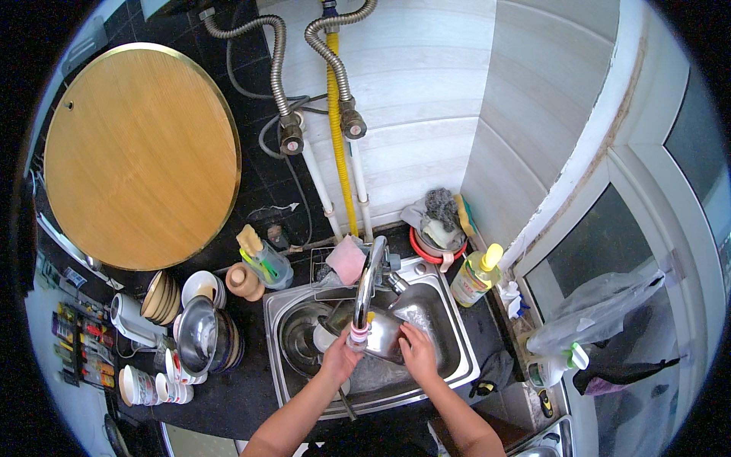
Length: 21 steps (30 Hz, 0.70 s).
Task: The person washes a metal bowl and a metal ladle in a kitchen sink using a pink sponge and running water. They scrub the items thoroughly and rinse them before placing them in a drying rack next to the sink.
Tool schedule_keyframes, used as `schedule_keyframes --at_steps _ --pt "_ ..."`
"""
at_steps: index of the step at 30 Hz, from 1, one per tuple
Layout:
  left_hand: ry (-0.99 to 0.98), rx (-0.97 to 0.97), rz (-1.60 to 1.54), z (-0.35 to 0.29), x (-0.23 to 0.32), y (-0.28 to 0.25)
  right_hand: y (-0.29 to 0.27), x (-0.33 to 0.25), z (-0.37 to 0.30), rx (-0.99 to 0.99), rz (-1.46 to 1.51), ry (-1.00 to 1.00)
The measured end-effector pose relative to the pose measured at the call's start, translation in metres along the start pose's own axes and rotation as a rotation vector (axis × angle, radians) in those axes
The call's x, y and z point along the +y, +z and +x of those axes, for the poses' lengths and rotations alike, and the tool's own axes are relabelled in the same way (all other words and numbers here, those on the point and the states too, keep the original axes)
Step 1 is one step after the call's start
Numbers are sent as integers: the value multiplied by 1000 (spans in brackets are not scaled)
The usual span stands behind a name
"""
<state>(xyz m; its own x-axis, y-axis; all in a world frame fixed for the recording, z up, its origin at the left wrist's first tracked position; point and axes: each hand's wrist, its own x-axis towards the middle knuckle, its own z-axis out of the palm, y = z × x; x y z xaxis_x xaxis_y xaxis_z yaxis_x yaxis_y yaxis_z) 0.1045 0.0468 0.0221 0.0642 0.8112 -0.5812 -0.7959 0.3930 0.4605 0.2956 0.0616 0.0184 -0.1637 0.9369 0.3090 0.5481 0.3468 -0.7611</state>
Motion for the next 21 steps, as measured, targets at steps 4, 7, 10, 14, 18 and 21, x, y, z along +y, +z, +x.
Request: schedule_keyframes --at_steps 4,7,10,14,18,21 --pt "-33 -41 42 -8 -5 -4 -2 -25 1 -173 -102 -188" --pt "-67 -51 134 -4 -17 -26 5 -39 16 -305 -149 -344" --pt "-96 -37 193 -1 -24 -33 40 -6 39 -350 -193 -370" --pt "-56 -100 113 -5 -23 -26 62 -15 59 -442 -354 -181" --pt "-20 -85 -4 -10 -11 -21 65 -31 32 -420 39 -422" --pt "10 -80 -50 -11 -6 -34 21 -44 29 -475 -172 -620"
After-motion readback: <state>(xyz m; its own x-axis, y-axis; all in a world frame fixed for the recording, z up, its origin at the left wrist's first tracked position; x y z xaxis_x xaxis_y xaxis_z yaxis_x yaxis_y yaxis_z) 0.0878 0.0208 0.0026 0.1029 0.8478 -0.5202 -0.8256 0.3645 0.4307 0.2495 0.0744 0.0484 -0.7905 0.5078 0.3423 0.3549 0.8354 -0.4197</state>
